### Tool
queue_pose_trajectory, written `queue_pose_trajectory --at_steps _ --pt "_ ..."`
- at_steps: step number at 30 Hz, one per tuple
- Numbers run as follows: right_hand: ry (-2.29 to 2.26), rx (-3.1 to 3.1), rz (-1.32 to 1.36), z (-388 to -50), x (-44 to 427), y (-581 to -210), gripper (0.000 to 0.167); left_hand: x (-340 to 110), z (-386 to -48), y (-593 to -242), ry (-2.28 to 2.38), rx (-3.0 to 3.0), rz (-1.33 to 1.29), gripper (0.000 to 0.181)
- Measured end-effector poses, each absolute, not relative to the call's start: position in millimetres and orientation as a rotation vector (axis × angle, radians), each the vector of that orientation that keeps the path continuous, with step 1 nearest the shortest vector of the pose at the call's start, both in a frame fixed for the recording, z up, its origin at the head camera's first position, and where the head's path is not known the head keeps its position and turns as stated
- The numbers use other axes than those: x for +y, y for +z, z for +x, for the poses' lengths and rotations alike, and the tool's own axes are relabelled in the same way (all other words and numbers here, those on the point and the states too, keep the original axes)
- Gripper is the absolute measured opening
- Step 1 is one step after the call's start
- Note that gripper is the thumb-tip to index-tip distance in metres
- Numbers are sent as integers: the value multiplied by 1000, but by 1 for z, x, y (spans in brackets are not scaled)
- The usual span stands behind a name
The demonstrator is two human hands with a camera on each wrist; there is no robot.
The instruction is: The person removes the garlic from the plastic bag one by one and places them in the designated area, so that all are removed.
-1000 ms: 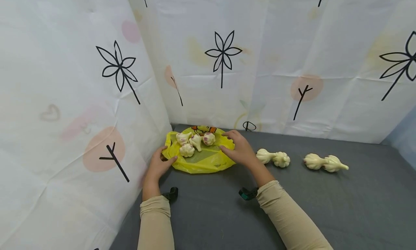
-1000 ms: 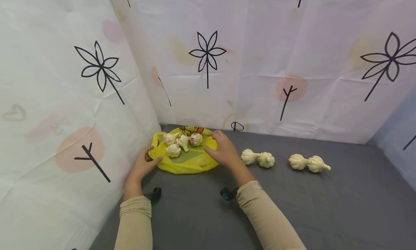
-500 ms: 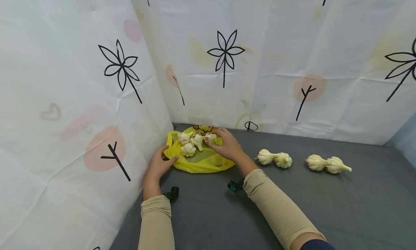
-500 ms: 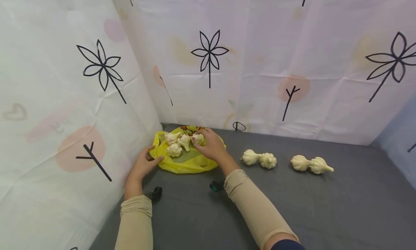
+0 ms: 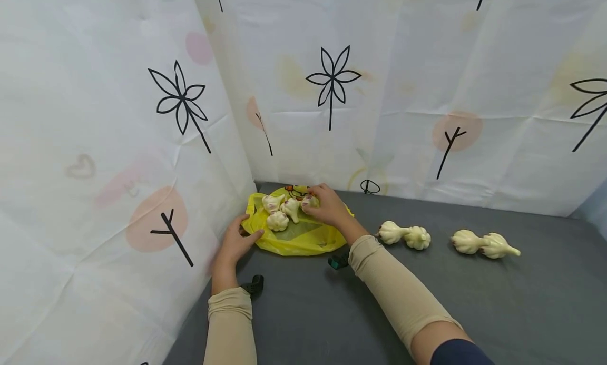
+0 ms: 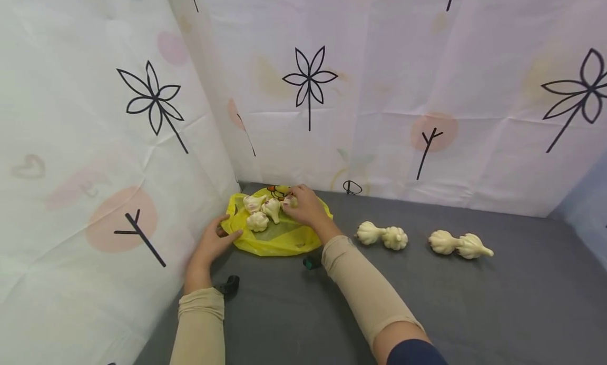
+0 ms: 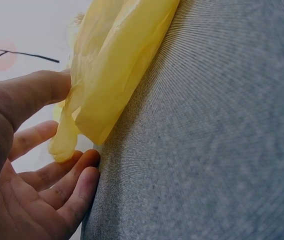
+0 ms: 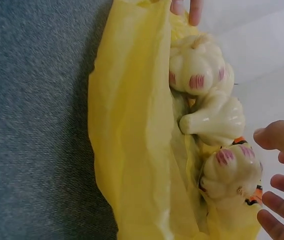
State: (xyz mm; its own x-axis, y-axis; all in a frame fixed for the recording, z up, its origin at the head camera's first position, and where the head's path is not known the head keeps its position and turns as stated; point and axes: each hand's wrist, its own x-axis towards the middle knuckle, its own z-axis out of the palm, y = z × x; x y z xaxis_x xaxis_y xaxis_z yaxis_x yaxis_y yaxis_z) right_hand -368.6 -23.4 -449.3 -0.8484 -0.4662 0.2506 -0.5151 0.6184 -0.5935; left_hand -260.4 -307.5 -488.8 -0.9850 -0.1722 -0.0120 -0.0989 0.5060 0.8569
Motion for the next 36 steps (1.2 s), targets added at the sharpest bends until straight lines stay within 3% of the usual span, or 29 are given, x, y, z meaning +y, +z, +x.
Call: queue_pose_trajectory --at_steps 21,36 --pt "1206 -2815 762 -385 -25 -470 55 -306 -261 -490 -1485 -2682 252 79" --pt "1409 -2624 845 -359 -1 -437 56 -306 -262 -490 -1466 -2692 255 78"
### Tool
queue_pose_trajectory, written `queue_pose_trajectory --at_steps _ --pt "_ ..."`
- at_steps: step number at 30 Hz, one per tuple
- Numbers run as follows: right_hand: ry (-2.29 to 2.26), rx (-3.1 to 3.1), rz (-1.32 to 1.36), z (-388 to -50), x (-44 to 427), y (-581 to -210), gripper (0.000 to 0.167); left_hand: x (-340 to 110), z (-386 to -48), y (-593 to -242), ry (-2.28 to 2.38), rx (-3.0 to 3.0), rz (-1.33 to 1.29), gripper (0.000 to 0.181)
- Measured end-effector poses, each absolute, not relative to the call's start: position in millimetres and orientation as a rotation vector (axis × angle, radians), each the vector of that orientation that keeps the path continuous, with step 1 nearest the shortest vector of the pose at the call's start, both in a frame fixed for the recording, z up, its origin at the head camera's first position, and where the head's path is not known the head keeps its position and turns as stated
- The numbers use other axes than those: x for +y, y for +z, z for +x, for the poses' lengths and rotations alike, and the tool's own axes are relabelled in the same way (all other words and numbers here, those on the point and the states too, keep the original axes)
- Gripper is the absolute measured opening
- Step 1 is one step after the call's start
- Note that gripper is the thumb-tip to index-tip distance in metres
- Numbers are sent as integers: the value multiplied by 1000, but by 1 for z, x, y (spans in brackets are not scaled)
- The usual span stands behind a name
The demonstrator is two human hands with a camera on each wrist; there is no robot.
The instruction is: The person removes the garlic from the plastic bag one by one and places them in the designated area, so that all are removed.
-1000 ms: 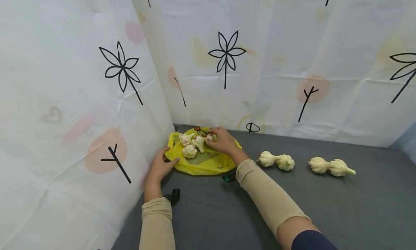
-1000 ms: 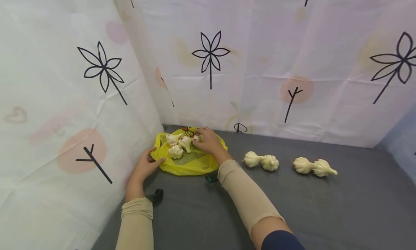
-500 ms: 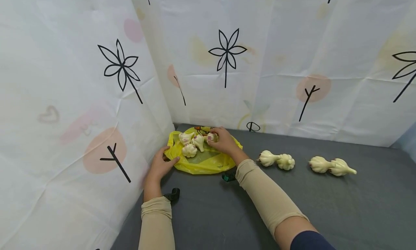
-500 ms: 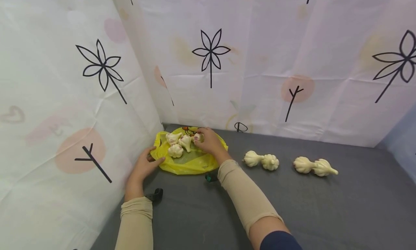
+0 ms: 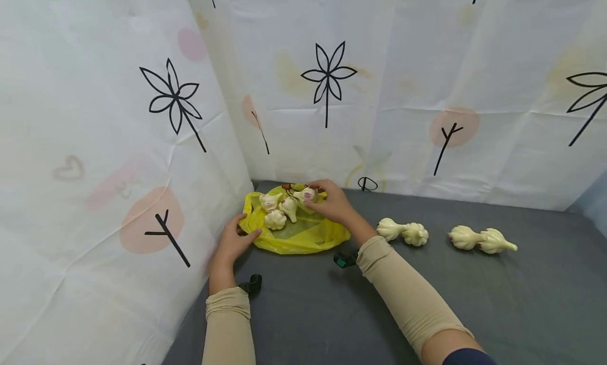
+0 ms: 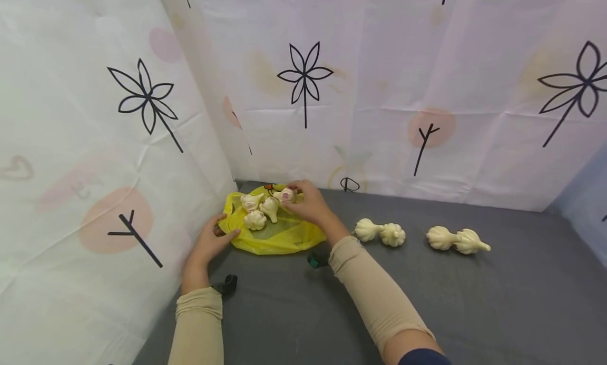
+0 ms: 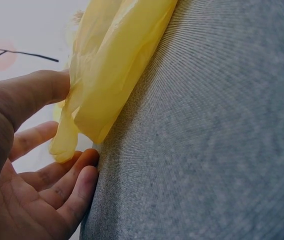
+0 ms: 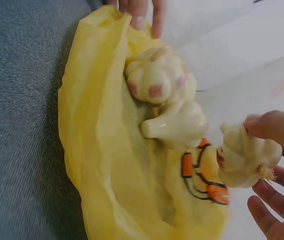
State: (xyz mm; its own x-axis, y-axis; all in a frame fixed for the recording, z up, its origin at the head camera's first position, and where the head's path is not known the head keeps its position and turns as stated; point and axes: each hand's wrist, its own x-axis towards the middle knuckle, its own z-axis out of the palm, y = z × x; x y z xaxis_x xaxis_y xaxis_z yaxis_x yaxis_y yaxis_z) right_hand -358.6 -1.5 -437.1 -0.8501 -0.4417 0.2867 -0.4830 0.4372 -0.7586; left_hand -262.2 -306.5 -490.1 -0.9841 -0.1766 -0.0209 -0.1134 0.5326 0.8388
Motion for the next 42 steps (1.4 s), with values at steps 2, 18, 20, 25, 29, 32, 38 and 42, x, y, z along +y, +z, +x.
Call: queue_pose_trajectory --at_steps 2,18,20,25,29,32,38,42 --pt "1443 -2597 863 -352 6 -434 55 -306 -262 -490 -1472 -2690 248 78" --pt "1519 -2526 1018 -291 80 -421 53 -310 -265 -494 -1472 -2697 263 80" --pt "1490 -2518 1036 -285 90 -423 51 -310 -265 -495 -1469 -2697 260 80" --pt "1419 -2522 1043 -271 116 -430 48 -310 -264 -495 -1475 -2687 248 80" --pt "1381 -2539 1015 -262 136 -442 46 -308 -262 -494 -1484 -2681 243 80" --pt "1349 -2550 999 -257 148 -452 45 -307 -261 -493 -1501 -2675 245 79" --pt "1311 -2546 967 -249 166 -460 45 -307 -262 -494 -1503 -2679 241 80" --pt "1317 -2540 958 -247 172 -465 47 -309 -264 -496 -1499 -2679 239 80"
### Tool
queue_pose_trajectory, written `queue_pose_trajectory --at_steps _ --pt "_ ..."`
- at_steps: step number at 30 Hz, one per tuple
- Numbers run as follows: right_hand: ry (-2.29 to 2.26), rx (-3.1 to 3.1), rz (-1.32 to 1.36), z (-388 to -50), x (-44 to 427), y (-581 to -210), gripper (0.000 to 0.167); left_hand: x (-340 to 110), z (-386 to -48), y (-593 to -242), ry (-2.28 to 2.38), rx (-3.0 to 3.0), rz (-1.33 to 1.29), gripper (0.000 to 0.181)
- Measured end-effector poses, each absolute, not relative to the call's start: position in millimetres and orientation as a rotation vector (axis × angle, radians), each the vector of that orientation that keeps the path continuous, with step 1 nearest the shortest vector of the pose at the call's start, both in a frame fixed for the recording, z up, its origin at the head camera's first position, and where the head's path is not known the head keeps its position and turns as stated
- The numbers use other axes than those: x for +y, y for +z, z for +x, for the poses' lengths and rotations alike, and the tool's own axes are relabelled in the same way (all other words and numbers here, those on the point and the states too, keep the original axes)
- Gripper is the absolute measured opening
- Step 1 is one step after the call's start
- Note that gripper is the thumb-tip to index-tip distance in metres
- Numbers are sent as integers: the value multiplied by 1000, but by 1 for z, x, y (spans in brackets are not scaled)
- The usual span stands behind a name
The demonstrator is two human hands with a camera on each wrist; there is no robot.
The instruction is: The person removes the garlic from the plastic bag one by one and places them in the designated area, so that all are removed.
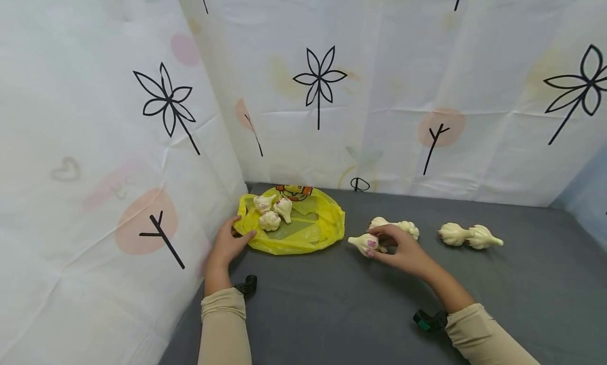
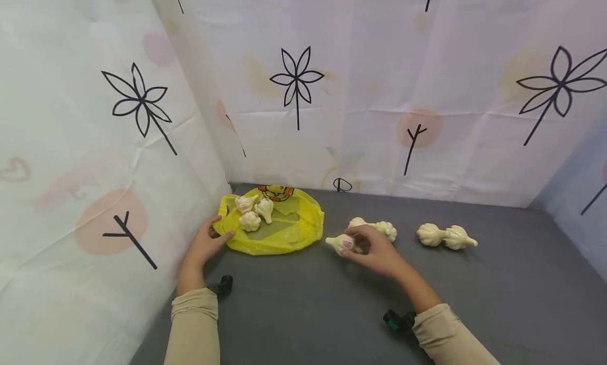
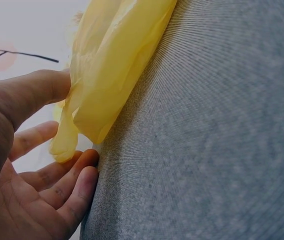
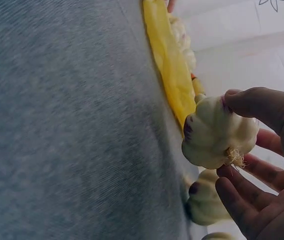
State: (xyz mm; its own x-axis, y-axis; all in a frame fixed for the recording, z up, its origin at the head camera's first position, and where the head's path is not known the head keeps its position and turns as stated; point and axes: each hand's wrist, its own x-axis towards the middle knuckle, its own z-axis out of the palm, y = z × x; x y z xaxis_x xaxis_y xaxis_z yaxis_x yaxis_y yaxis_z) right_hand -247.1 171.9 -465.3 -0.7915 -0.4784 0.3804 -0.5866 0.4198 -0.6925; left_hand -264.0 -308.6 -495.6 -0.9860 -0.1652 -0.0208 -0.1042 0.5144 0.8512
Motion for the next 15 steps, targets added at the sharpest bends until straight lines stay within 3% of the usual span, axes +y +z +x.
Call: queue_pose_trajectory --at_steps 15 --pt "1295 -2589 914 -246 183 -478 47 -309 -263 -495 -1473 -2696 241 81"
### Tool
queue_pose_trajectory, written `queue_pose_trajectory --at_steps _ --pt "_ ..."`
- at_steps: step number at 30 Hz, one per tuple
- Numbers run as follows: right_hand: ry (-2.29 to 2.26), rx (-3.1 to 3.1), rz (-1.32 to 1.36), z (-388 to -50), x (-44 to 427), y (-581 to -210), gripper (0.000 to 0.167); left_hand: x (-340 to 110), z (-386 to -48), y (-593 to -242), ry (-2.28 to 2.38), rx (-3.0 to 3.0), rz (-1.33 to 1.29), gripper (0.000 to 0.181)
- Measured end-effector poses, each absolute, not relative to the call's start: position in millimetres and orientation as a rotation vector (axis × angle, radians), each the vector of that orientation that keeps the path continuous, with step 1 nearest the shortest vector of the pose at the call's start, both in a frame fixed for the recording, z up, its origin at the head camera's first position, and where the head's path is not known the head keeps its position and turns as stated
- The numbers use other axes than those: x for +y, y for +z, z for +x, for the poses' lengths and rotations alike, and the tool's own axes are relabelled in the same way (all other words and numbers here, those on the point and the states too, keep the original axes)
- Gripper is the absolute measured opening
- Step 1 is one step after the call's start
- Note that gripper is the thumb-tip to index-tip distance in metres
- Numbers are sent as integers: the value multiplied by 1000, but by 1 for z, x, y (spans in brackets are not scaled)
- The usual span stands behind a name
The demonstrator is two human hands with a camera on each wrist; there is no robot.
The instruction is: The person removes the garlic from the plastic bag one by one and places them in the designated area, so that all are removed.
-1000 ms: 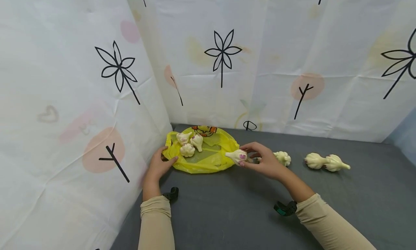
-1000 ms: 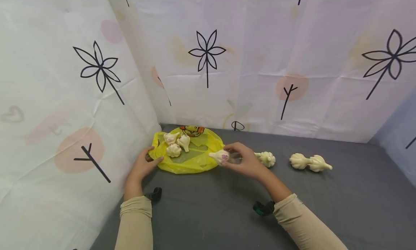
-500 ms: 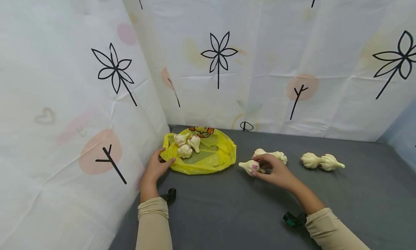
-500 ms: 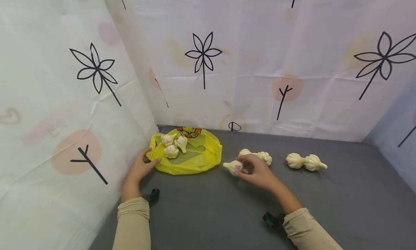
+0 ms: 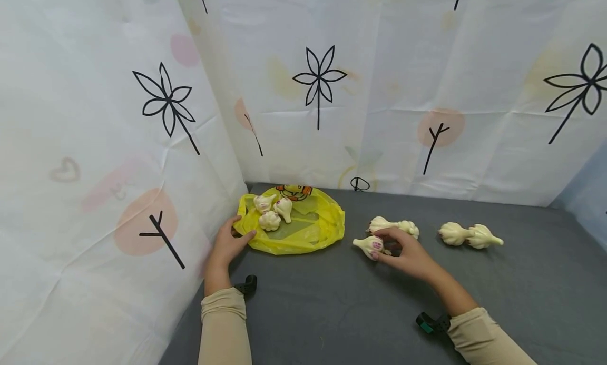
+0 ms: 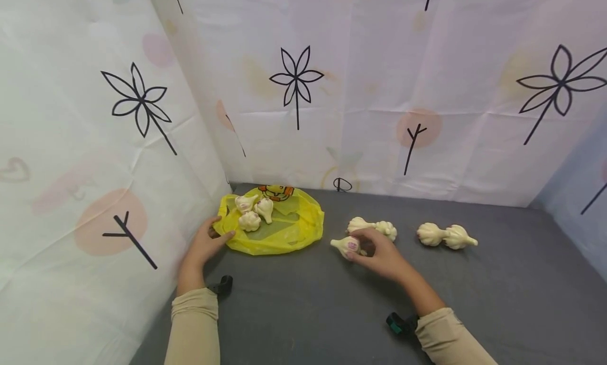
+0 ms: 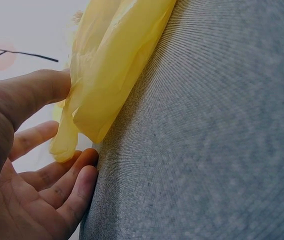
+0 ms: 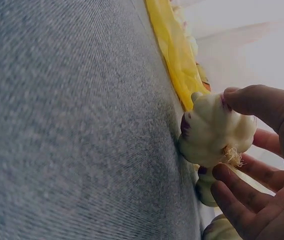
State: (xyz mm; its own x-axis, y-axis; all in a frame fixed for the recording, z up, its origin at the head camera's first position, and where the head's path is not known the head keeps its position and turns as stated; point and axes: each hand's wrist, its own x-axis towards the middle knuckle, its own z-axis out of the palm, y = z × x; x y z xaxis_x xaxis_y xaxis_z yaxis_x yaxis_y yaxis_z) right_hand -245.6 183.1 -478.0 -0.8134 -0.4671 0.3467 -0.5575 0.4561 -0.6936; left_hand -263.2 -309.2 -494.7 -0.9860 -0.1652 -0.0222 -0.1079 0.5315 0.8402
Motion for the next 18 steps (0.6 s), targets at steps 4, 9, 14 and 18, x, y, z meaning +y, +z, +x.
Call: queue_pose_trajectory --at_steps 4,9,14,18 --pt "1300 -2603 896 -247 184 -479 49 -310 -263 -494 -1470 -2700 237 81" --pt "1272 -2608 876 -246 185 -476 50 -311 -263 -494 -1480 -2697 244 81" --pt "1254 -2598 876 -243 184 -470 49 -310 -263 -494 -1471 -2702 245 81" --pt "1244 -2596 884 -243 181 -463 48 -310 -263 -493 -1477 -2702 244 81"
